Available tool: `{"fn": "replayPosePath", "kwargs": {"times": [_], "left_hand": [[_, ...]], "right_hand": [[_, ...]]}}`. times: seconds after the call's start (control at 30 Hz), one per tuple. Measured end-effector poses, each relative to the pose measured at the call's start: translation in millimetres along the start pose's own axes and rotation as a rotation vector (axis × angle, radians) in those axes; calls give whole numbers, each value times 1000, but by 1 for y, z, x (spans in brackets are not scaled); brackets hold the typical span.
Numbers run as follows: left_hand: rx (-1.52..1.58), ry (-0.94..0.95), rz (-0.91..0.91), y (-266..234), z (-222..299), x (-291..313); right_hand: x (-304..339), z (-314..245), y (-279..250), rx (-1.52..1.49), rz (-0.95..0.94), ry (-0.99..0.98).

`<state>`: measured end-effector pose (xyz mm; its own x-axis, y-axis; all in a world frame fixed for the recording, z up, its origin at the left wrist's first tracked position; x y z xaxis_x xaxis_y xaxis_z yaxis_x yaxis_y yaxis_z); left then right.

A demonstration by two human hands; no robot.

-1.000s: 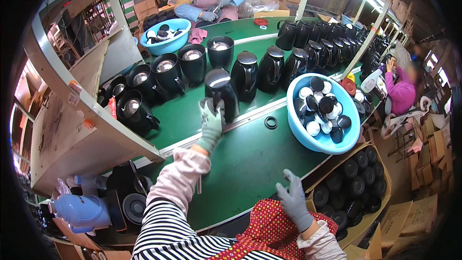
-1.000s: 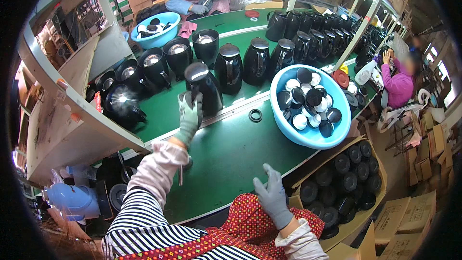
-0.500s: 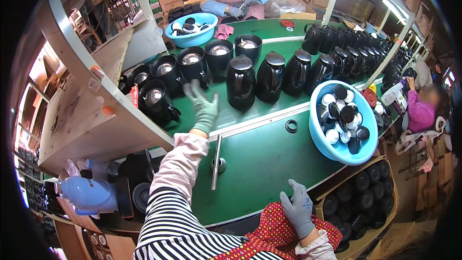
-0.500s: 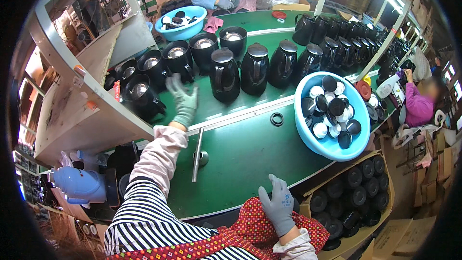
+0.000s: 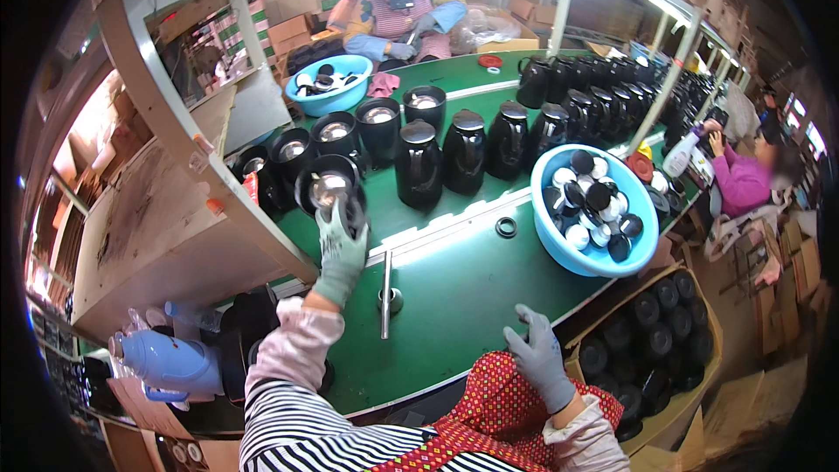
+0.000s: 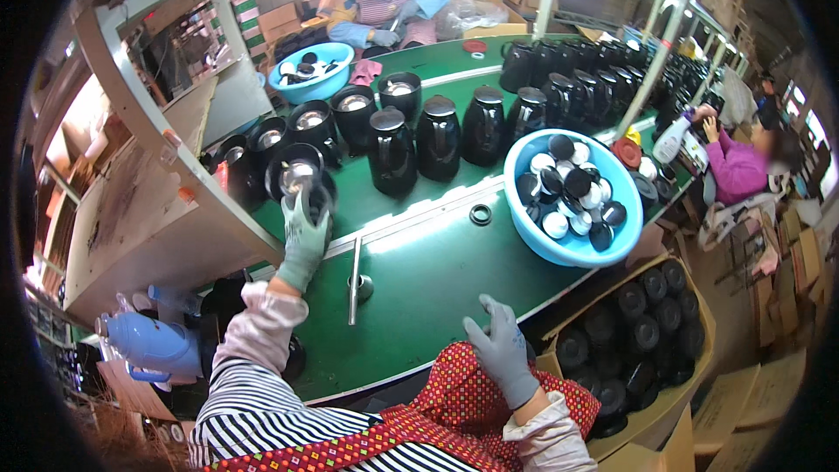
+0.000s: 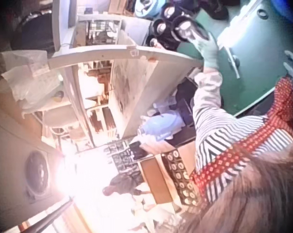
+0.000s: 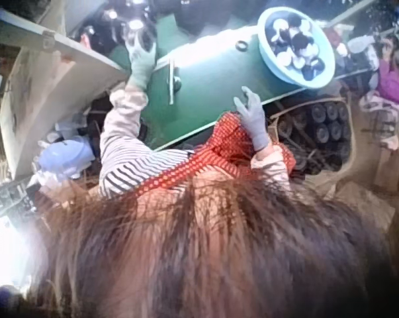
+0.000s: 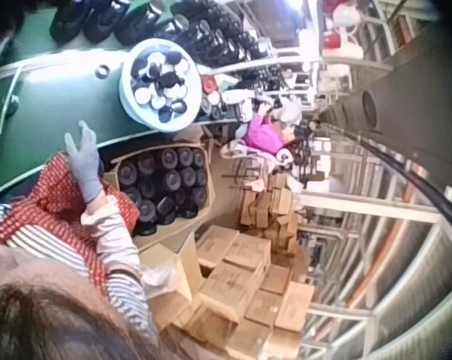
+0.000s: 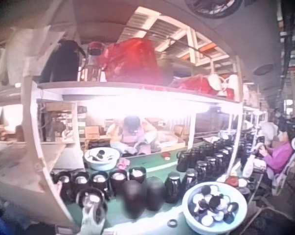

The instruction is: The person assembles black kettles by inserting a metal strainer into the opening and then screwing on a lid. The person handles each kettle one at a time, places the finished units on the table, and repeats the process.

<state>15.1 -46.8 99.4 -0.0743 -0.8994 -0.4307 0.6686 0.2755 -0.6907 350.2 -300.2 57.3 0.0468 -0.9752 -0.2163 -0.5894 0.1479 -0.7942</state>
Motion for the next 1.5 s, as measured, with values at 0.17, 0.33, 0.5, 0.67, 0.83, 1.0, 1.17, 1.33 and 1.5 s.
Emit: {"fn": "replayPosePath", "kwargs": {"times": [0.17,0.33,0.5,0.67,0.83,1.0,1.17,1.33,1.5], "left_hand": [[232,313,-251,-25,133,74],[286,734,-594,-12,244,138],[414,1161,-670,-19,315,190],[806,447,-677,55,233,156],[1256,-171,-1606,131,258,233],[1271,-471,-1662,125,283,251],[1166,-588,-1613,141,246,252],[1122,-661,-1531,145,227,252],[1103,-697,-1511,151,221,256]], "right_hand": [[-21,-33,-47,35,72,-270],[-20,-10,-69,-1151,-33,346],[80,7,-93,-1334,-18,423],[163,21,-93,-1396,164,212],[217,29,-59,-1884,216,219],[204,39,-65,-1471,165,146],[234,143,-49,-1478,159,367],[319,292,-90,451,-181,1046],[373,346,-50,562,-537,1022]]}}
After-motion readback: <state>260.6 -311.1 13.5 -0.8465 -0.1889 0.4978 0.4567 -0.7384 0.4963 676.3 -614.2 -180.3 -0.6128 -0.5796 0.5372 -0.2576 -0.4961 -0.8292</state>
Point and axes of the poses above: each hand's wrist, its own x-axis away from the middle knuckle, its own y-axis out of the palm, z = x × y, the point moved 9 cm from there along -x, towards the middle knuckle, and after that the axes turned 10 degrees about -z, right-handed, at the moved point
